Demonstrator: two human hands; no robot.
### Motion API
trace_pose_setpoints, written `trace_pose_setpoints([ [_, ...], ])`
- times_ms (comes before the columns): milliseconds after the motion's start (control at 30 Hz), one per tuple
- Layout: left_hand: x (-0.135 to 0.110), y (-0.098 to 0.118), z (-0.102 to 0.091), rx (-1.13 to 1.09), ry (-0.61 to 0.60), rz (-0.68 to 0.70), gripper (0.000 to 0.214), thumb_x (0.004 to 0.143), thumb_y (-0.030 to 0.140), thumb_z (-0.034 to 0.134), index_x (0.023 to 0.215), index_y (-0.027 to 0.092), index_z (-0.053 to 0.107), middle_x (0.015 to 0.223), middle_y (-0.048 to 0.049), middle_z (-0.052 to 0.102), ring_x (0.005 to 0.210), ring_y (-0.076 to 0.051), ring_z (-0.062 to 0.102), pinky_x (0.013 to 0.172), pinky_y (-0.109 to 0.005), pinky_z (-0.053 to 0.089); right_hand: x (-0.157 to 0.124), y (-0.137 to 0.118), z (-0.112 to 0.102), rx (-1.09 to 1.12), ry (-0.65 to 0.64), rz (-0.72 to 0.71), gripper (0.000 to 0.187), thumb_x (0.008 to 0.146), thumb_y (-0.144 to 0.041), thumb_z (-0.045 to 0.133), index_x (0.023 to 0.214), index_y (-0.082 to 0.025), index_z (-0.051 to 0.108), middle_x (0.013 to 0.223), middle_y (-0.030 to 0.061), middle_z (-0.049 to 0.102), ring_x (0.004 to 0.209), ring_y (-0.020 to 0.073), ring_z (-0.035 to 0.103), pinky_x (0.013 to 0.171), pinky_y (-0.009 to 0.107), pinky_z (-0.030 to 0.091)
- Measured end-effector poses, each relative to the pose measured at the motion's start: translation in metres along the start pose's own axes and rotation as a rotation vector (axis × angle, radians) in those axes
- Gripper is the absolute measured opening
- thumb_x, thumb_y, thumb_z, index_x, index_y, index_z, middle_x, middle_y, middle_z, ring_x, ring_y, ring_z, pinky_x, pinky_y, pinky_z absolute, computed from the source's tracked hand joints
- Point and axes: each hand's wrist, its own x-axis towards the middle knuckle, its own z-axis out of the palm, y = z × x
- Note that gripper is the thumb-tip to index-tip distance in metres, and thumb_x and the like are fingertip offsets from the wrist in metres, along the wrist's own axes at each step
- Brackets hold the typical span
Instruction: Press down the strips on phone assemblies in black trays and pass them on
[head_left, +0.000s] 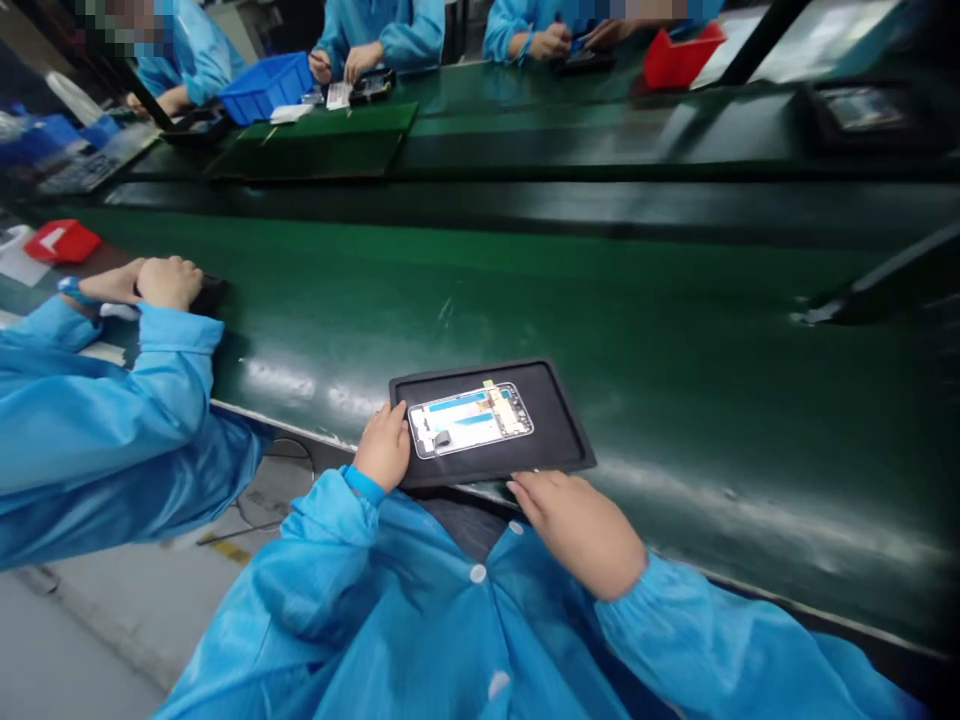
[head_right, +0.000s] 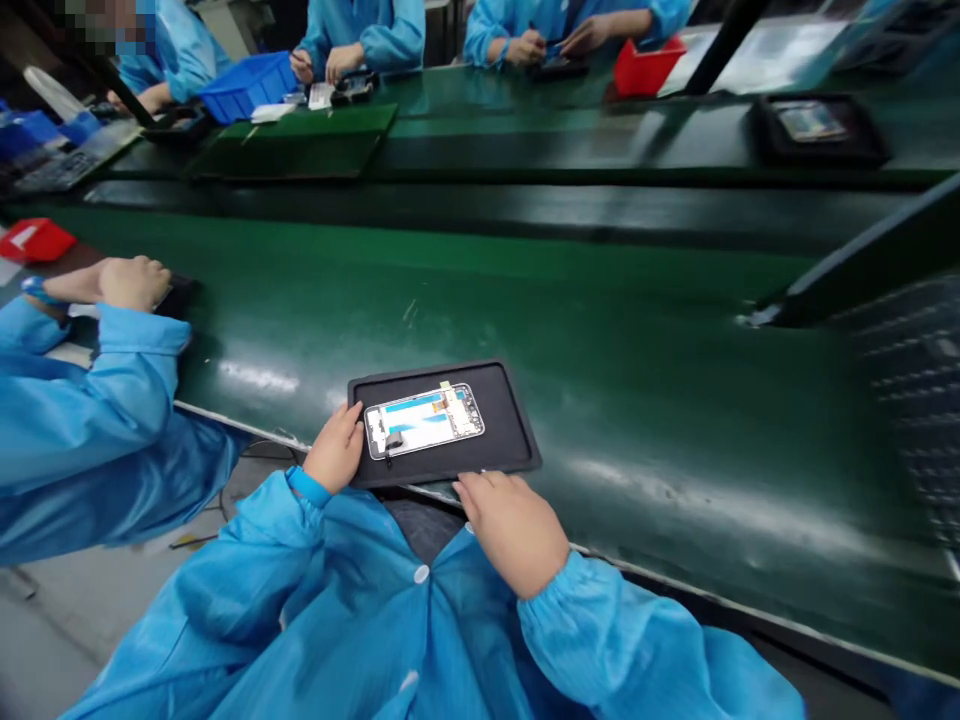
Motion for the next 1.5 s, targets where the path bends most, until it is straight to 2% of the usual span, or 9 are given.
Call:
trace_pose_setpoints([
  [133,0.004,-0.011,-0.013,0.109,0.015,0.018,0.037,0.085,0.018,0.037,0.118,0.01,0.049,0.117,-0.0134,0.055,0.108,-0.024,0.05,0.094,-0.039,0.041,0.005,-0.006,-0.011,0.298,-0.148,0.022,0.03,0.088,-0.033,0.037,0.084,-0.021,0.065,0.081,0.0037,0.066,0.077,0.019,0.059,0.069,0.03,0.042],
  [267,-0.009,0.018,-0.022,0.214,0.195,0.086,0.031,0.086,0.024,0.038,0.111,0.013,0.054,0.106,-0.0121,0.059,0.101,-0.026,0.052,0.091,-0.043,0.041,0.017,-0.011,-0.028,0.562,-0.273,0.2,0.033,0.086,-0.04,0.037,0.075,-0.02,0.061,0.075,0.0018,0.064,0.072,0.0168,0.058,0.063,0.027,0.042],
  [400,-0.033,0.068,-0.007,0.116,0.218,0.455,0.025,0.086,0.023,0.041,0.105,0.017,0.057,0.099,-0.0073,0.061,0.102,-0.022,0.051,0.099,-0.044,0.032,0.031,-0.01,-0.033,0.893,-0.396,0.443,0.03,0.084,-0.044,0.042,0.079,-0.018,0.056,0.071,0.0005,0.06,0.053,0.0107,0.052,0.045,0.022,0.039],
  [667,-0.033,0.085,0.018,-0.046,0.387,0.423,0.017,0.085,0.018,0.043,0.082,0.018,0.059,0.068,-0.0008,0.06,0.087,-0.02,0.053,0.101,-0.049,0.026,0.042,-0.011,-0.028,1.344,-0.422,0.75,0.022,0.086,-0.034,0.044,0.072,-0.017,0.047,0.058,-0.0046,0.05,0.032,0.0042,0.039,0.027,0.016,0.027],
  [767,-0.029,0.087,0.017,-0.025,0.431,0.407,0.016,0.084,0.017,0.044,0.078,0.017,0.059,0.068,-0.0017,0.059,0.085,-0.019,0.053,0.1,-0.047,0.028,0.046,-0.008,-0.024,1.421,-0.28,0.798,0.02,0.083,-0.035,0.048,0.073,-0.017,0.048,0.059,-0.0043,0.051,0.034,0.0049,0.041,0.027,0.016,0.028],
  [900,-0.023,0.092,0.019,0.098,0.334,0.404,0.013,0.081,0.014,0.047,0.077,0.015,0.059,0.072,-0.0048,0.058,0.092,-0.023,0.051,0.1,-0.05,0.026,0.055,0.001,-0.017,1.49,0.174,0.795,0.022,0.078,-0.039,0.053,0.087,-0.018,0.051,0.065,-0.003,0.056,0.042,0.0068,0.048,0.035,0.017,0.038],
  [1067,-0.019,0.094,0.021,0.169,0.194,0.408,0.012,0.079,0.011,0.049,0.08,0.013,0.06,0.076,-0.0059,0.059,0.094,-0.024,0.05,0.102,-0.054,0.021,0.057,0.01,0.0,1.175,0.62,0.588,0.036,0.081,-0.048,0.044,0.103,-0.019,0.049,0.081,0.0027,0.064,0.067,0.0127,0.059,0.063,0.028,0.049],
  [1300,-0.018,0.098,0.015,0.176,0.149,0.372,0.015,0.079,0.009,0.046,0.08,0.013,0.061,0.075,-0.0063,0.059,0.098,-0.025,0.049,0.102,-0.054,0.02,0.051,0.012,0.032,0.982,0.792,0.287,0.027,0.087,-0.037,0.04,0.107,-0.021,0.043,0.089,0.0049,0.064,0.067,0.0144,0.061,0.062,0.033,0.05],
  [1500,-0.018,0.097,0.014,0.144,0.136,0.358,0.016,0.079,0.009,0.045,0.08,0.014,0.061,0.074,-0.0061,0.06,0.099,-0.025,0.05,0.101,-0.056,0.02,0.047,0.01,0.036,0.916,0.828,0.251,0.024,0.087,-0.033,0.04,0.107,-0.021,0.042,0.088,0.005,0.064,0.076,0.0167,0.062,0.065,0.034,0.051],
])
